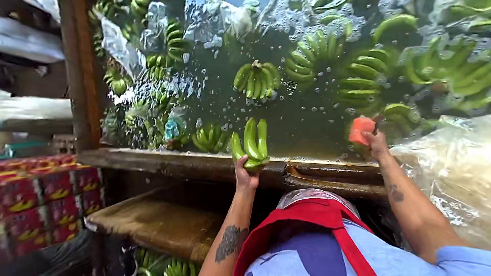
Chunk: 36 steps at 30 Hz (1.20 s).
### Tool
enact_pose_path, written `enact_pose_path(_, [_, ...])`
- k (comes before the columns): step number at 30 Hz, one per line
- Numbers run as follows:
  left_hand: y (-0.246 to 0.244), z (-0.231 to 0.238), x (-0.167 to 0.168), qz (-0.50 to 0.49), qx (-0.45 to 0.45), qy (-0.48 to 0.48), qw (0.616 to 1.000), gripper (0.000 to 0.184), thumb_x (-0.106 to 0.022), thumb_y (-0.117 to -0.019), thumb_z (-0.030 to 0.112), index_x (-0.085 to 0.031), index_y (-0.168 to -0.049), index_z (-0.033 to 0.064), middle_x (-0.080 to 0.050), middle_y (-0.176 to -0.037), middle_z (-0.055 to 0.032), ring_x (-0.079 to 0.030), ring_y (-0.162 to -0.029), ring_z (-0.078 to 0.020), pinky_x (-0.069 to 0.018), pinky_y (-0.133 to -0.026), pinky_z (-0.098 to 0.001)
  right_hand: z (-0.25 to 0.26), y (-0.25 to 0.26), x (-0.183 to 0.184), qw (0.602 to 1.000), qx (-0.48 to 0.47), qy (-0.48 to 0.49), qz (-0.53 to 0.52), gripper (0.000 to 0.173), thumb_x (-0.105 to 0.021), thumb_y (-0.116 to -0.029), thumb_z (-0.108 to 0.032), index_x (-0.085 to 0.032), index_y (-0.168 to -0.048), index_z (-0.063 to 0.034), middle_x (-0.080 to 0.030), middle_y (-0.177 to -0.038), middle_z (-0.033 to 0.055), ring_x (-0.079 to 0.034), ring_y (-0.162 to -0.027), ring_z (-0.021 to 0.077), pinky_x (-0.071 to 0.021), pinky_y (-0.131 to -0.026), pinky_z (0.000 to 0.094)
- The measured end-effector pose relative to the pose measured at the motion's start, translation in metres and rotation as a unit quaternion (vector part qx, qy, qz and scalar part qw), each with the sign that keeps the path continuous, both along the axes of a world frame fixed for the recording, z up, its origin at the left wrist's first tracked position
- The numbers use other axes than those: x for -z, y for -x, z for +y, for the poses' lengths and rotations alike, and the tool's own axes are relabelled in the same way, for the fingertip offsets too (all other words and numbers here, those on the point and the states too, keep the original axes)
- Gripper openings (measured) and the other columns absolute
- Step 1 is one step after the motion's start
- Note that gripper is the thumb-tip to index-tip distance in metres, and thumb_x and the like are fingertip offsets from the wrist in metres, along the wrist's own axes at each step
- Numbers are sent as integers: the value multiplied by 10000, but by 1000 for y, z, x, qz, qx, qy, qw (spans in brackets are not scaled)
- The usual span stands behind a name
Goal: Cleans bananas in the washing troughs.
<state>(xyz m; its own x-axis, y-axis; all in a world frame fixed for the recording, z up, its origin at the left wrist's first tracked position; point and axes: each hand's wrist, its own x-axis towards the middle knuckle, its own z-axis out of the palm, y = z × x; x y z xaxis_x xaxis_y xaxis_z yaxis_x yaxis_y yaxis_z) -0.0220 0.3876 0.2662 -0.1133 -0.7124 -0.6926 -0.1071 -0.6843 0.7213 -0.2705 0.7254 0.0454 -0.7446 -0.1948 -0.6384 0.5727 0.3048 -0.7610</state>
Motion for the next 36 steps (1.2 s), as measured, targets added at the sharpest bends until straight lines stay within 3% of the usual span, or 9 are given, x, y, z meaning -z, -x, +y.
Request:
enact_pose_path(4, [18,-4,11,-7,70,12,997,650,-502,-999,168,-240,-1590,235,-611,-1293,-192,-664,-1069,-316,-591,-825,-508,-125,-40,-96,959,-179,215,37,548,-719,-765,-67,-583,-1284,47,-708,-1083,139,-708,-951,184,-608,-858,395])
enact_pose_path(8, [27,-5,7,-12,108,-21,994,437,-426,-1051,244,-410,-1480,162,-665,-1115,-167,-683,-929,-283,-593,-747,-477,-235,-74,-160,827,-420,211,309,446,-809,-782,-184,-720,-1201,-58,-723,-1161,133,-702,-1034,279,-569,-878,554])
enact_pose_path(13, [-27,-12,-14,32,14,-42,999,346,-420,-1041,284,-506,-1291,60,-652,-1063,-178,-675,-896,-296,-594,-742,-477,-301,-32,-163,834,-373,34,405,415,-768,-835,-146,-709,-1237,-65,-704,-1199,195,-692,-1063,404,-543,-862,655])
enact_pose_path(16, [-55,-29,-23,63,-51,-30,996,334,-409,-1044,309,-523,-1246,69,-653,-1030,-156,-672,-849,-271,-591,-694,-439,-318,-63,-221,832,-356,124,407,330,-778,-817,-142,-711,-1114,-14,-719,-1047,187,-698,-958,351,-552,-827,604])
enact_pose_path(19, [-89,-43,-29,104,-70,-34,992,364,-347,-1064,348,-545,-1176,64,-657,-974,-139,-671,-827,-255,-590,-686,-433,-330,-153,-262,740,-502,204,398,328,-811,-822,-127,-730,-1134,-66,-717,-1088,136,-697,-987,301,-566,-849,582])
enact_pose_path(22, [-138,-51,-38,154,-83,-35,984,386,-351,-1031,367,-547,-1196,79,-666,-998,-138,-673,-840,-264,-585,-684,-446,-365,-192,-244,693,-537,167,451,413,-839,-799,-166,-734,-1194,-104,-705,-1161,160,-707,-986,355,-577,-793,617])
enact_pose_path(28, [-253,-55,-47,189,-199,-44,961,412,-443,-1005,366,-532,-1297,89,-657,-1103,-176,-672,-903,-299,-588,-711,-459,-415,-188,-214,752,-480,91,444,460,-775,-868,-247,-648,-1288,-108,-710,-1112,191,-692,-995,388,-542,-833,670])
enact_pose_path(32, [-317,-65,-40,243,-277,-62,928,438,-446,-1016,390,-519,-1328,92,-635,-1156,-186,-652,-955,-309,-573,-773,-463,-420,-333,-243,651,-603,241,393,443,-795,-803,-144,-680,-1205,2,-712,-1074,167,-694,-954,270,-577,-862,493])
enact_pose_path(36, [-395,-69,-41,275,-325,-27,905,394,-446,-1001,374,-543,-1255,89,-655,-1029,-167,-664,-819,-284,-577,-652,-424,-471,-426,-240,588,-675,192,402,455,-780,-830,-133,-676,-1256,-15,-683,-1212,212,-668,-1114,366,-533,-959,588])
